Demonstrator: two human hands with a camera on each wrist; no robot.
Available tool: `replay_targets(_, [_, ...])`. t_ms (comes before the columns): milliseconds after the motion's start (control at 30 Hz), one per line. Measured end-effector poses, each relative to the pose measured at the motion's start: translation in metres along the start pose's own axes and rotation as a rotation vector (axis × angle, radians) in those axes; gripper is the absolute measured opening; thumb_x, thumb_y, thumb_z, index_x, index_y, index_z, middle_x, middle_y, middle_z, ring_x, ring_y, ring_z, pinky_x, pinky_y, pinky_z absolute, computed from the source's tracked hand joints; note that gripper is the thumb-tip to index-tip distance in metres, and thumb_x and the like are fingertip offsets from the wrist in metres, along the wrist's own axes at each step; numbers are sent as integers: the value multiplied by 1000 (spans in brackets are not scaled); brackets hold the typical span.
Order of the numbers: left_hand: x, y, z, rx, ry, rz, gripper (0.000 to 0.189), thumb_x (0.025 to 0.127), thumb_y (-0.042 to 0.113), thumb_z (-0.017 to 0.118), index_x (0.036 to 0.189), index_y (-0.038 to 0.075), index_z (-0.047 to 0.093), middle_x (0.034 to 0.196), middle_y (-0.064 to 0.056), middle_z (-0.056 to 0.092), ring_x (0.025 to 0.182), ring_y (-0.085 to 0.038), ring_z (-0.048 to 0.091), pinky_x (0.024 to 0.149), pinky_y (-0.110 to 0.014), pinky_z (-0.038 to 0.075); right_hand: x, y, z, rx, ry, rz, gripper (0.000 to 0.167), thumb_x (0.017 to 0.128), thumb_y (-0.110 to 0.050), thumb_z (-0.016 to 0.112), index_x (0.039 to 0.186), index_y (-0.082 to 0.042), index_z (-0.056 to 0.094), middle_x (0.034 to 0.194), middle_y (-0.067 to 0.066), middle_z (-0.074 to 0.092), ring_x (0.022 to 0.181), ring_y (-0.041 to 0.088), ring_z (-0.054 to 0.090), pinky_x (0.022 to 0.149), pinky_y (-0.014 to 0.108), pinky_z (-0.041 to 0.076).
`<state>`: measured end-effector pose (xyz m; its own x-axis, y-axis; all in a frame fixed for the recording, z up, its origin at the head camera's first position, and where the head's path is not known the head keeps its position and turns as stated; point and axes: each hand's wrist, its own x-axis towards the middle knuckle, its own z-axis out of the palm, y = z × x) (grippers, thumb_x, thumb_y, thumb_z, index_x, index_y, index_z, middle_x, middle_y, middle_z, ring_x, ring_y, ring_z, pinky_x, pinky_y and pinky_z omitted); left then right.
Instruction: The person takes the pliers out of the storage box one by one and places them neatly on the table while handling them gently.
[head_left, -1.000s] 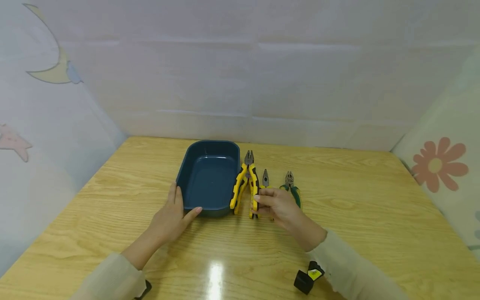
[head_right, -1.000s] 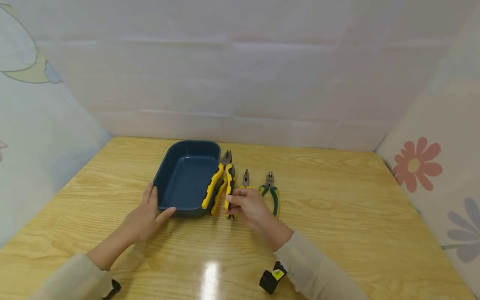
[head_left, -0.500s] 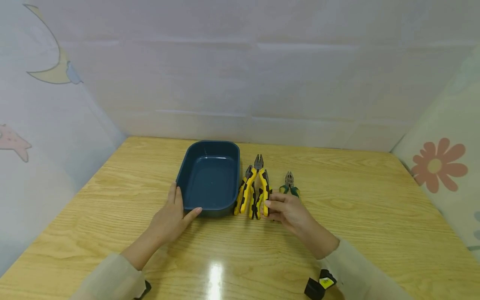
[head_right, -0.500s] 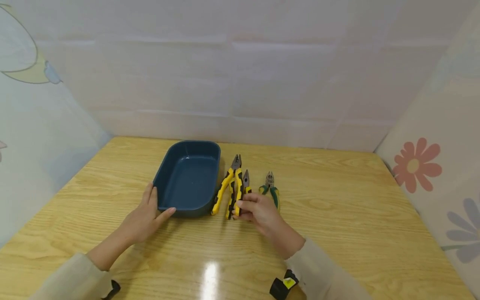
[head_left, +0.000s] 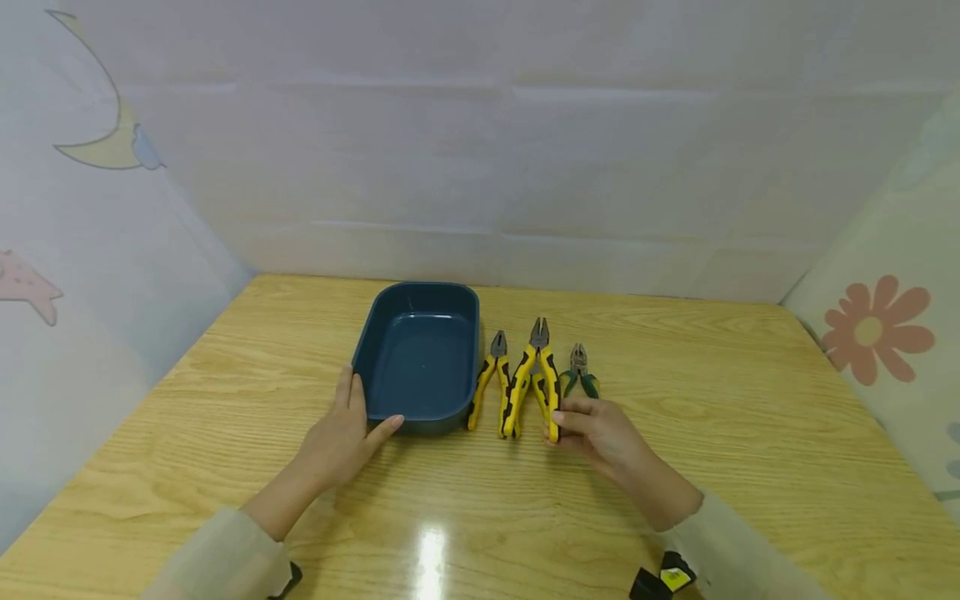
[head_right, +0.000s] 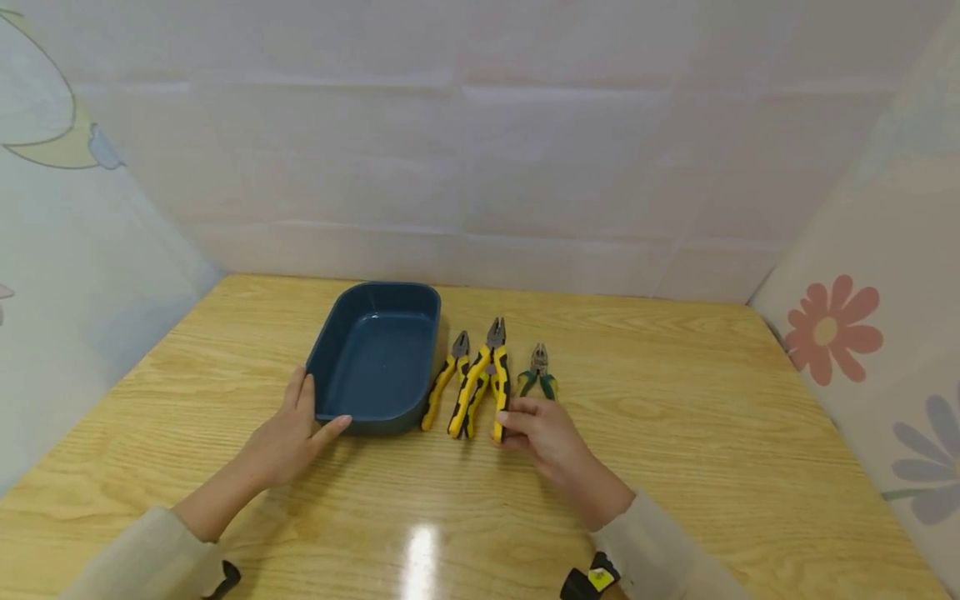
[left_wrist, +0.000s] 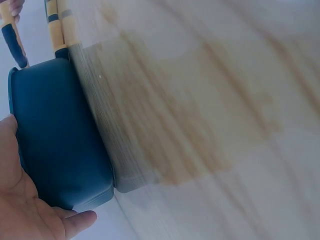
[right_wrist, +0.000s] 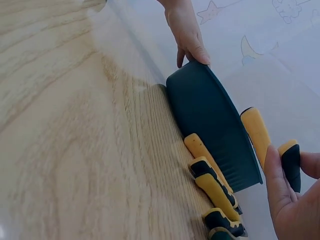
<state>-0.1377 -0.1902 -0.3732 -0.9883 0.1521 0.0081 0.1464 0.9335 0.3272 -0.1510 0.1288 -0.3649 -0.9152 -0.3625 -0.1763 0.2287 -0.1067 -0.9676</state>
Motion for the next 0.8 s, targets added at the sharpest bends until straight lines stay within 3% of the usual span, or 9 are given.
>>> replay_targets(300, [0,1,0,1,3,-4,93,83,62,28,131,-15,6,138,-28,-3,107,-43,41,73,-47,43,-6,4,-10,0,7,-5,42,88,-2,45,115,26,30,84,12,51,73,16,58,72,31,48])
replay_targets(500, [0,1,0,4,3,-8,94,83,62,28,131,-15,6,138,-28,-2,108,-43,40,74,-47,43,-13,4,-19,19,9,10,37,87,-4,47,112,21,38,84,8,49,72,14,57,72,31,47])
replay_targets(667, [0,1,1,3,5,-6,94,83,62,28,131,-15,6,138,-28,-2,108,-43,40,74,-47,43,-16,5,-25,33,67,24,45,87,-2,46,118,25,27,87,10,51,74,17,59,75,33,47])
replay_targets(800, [0,1,0,0,5,-5,94,83,62,28,131,-15,6,138,-28,-3,109,-43,39,75,-48,42,-18,6,-31,31,87,18,43,87,0,46,115,26,28,84,11,53,75,19,60,75,33,47])
